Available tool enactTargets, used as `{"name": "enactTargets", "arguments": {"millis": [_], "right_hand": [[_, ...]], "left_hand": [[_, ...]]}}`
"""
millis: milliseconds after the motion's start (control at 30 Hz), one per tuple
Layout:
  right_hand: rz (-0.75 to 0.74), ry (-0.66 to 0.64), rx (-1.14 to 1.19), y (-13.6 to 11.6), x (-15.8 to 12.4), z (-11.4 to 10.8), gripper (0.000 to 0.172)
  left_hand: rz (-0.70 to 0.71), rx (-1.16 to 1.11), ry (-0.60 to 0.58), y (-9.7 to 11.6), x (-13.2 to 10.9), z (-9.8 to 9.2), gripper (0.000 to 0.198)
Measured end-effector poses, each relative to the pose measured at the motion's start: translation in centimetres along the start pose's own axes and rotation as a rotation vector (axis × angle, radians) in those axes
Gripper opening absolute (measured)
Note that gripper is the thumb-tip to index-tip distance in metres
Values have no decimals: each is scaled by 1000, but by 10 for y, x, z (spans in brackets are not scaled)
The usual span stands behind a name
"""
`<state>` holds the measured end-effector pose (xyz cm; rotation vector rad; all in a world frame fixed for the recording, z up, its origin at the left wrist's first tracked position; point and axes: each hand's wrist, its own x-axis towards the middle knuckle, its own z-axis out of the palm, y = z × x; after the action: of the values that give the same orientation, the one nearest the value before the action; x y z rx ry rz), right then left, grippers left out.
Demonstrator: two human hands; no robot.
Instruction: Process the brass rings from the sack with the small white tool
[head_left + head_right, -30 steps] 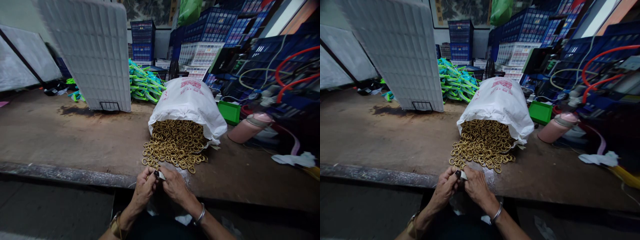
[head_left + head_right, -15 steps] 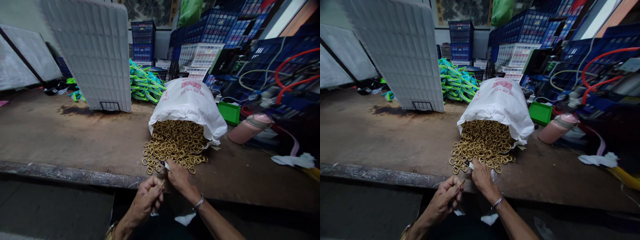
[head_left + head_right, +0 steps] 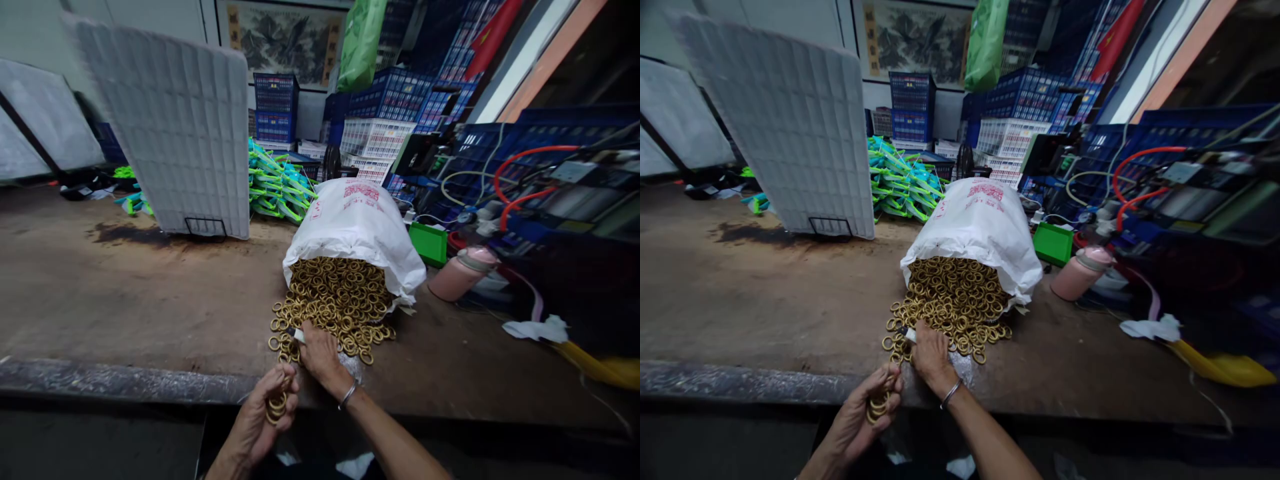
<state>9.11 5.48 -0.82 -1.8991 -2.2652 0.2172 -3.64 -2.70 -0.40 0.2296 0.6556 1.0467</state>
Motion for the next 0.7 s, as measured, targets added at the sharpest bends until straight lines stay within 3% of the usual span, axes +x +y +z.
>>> {"name": "enactTargets", "arguments": {"millis": [133,400,700], "right_hand": [[-11,39,156,7,-1,-2,11],[68,59,839,14,-21,-7,11],[86,30,951,5,-38,-8,12]], "left_hand": [[-14,-87,50,1,7,-6,19],[84,-3,132,9,15,7,19],[133,221,111,-1,18,15,27]]}}
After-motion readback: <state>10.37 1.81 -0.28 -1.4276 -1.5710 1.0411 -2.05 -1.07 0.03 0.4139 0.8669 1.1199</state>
